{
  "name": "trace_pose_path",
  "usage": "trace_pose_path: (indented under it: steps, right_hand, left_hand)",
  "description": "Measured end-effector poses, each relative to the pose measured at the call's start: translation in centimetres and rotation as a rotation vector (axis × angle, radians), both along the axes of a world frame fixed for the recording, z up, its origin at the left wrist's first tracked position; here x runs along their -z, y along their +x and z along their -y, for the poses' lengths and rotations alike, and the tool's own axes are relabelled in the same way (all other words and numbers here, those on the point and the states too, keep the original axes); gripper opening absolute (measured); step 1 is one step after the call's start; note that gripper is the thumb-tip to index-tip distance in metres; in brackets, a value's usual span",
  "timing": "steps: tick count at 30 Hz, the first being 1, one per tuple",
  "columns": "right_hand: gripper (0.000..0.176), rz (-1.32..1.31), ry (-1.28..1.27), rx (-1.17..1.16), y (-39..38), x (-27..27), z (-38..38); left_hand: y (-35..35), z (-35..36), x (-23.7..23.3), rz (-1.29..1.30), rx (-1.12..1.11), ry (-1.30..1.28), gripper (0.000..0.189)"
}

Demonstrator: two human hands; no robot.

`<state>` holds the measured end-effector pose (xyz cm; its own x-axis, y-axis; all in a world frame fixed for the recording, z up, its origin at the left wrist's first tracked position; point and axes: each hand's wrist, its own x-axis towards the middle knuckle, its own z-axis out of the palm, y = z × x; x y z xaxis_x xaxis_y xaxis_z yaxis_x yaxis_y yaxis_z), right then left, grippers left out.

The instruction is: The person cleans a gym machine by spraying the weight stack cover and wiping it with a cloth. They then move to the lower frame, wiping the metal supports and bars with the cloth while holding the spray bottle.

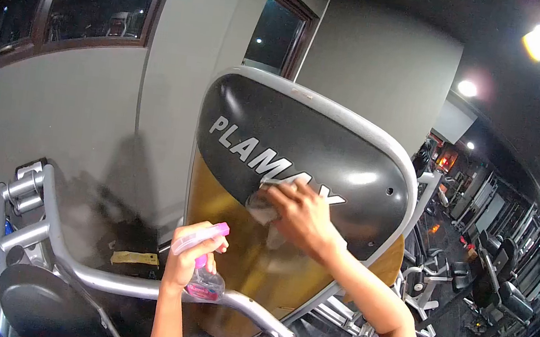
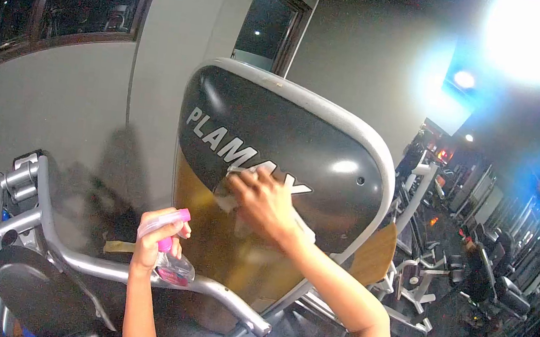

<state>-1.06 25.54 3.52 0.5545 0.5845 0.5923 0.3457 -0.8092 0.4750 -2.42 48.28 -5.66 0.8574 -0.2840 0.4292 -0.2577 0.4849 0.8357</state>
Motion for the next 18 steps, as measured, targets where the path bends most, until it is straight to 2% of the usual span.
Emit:
trace_pose_path:
  steps: [3, 5, 8, 15, 18]
  right_hand:
    - [0.052, 0.082, 0.191, 0.111, 0.6, -3.5, -1.0]
    - [0.051, 0.098, 0.253, 0.065, 0.8, -4.5, -1.7]
    - [0.037, 0.128, 0.179, 0.073, 1.5, -3.1, -2.9]
    - [0.041, -0.115, -0.247, 0.015, 1.5, 5.6, -2.6]
    - [0.039, -0.102, -0.317, -0.045, 0.3, 5.6, -1.2]
  left_hand:
    - [0.2, -0.2, 0.4, 0.001, -0.004, -0.005, 0.024]
    - [0.2, -0.4, 0.6, -0.005, -0.008, 0.001, 0.023]
    - [0.3, -0.6, 1.1, -0.011, -0.009, -0.006, 0.023]
    - [0.2, -0.8, 1.4, -0.034, -0.031, 0.013, 0.023]
    - [0.1, -1.1, 1.7, -0.022, -0.032, 0.026, 0.024]
